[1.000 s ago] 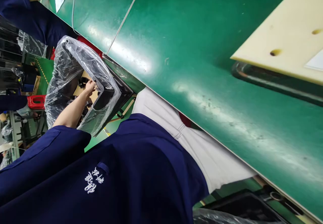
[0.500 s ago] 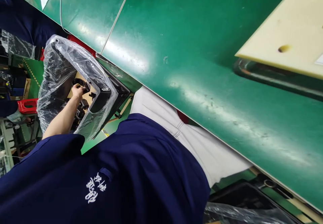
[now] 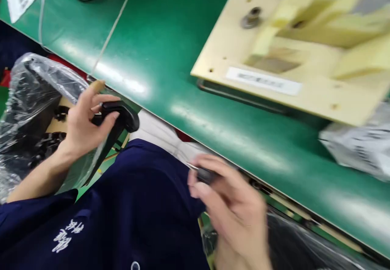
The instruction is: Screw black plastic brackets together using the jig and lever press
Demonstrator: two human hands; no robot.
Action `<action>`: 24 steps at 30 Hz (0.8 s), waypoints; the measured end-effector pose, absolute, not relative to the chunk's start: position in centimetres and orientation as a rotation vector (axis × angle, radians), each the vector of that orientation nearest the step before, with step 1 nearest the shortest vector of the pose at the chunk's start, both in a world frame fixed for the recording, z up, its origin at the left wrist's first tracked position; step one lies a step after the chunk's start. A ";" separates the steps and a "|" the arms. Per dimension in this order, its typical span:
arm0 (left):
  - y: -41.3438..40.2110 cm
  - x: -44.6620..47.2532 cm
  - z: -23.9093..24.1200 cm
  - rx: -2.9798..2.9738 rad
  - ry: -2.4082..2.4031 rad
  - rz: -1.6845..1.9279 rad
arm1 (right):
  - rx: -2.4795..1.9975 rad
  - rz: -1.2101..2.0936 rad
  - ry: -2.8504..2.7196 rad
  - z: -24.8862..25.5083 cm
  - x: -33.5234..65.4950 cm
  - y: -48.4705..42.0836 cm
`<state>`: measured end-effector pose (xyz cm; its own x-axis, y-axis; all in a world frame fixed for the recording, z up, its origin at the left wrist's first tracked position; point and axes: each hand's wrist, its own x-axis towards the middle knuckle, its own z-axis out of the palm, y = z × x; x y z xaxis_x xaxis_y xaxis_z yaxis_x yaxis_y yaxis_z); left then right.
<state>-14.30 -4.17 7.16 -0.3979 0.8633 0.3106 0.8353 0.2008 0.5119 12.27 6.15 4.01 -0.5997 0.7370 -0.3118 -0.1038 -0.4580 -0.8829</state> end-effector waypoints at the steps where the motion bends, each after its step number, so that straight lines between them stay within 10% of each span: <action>1: -2.7 -12.3 7.2 1.905 2.382 0.881 | -0.880 2.129 -1.131 4.3 12.0 5.6; 24: 0.0 -3.5 7.1 2.704 2.037 0.873 | -1.060 1.347 -1.280 0.5 10.2 2.2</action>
